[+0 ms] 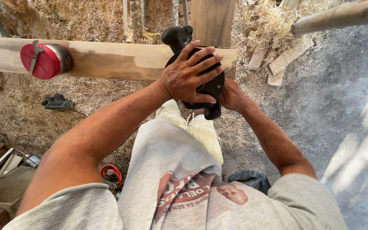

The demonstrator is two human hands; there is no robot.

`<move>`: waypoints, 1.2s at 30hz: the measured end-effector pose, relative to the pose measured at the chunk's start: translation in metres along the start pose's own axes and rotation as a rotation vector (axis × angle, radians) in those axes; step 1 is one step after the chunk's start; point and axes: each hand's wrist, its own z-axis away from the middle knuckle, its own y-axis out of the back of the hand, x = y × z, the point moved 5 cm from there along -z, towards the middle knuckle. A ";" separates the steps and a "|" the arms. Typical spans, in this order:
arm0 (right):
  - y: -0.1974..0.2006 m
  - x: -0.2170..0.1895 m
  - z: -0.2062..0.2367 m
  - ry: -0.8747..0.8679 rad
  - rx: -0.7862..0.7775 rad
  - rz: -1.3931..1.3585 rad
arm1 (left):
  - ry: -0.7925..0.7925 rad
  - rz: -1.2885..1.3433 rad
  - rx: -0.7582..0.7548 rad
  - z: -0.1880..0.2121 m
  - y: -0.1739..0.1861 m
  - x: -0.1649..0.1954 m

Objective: The person takes a router bit and wrench from red cups on a wooden beam, fits the bit into a handheld router and tightens it with the wrench, then guides the router along a wooden beam to shape its edge.

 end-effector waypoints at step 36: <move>-0.097 -0.011 0.035 -0.430 0.861 -1.128 | 0.967 0.468 0.652 0.094 -0.026 -0.062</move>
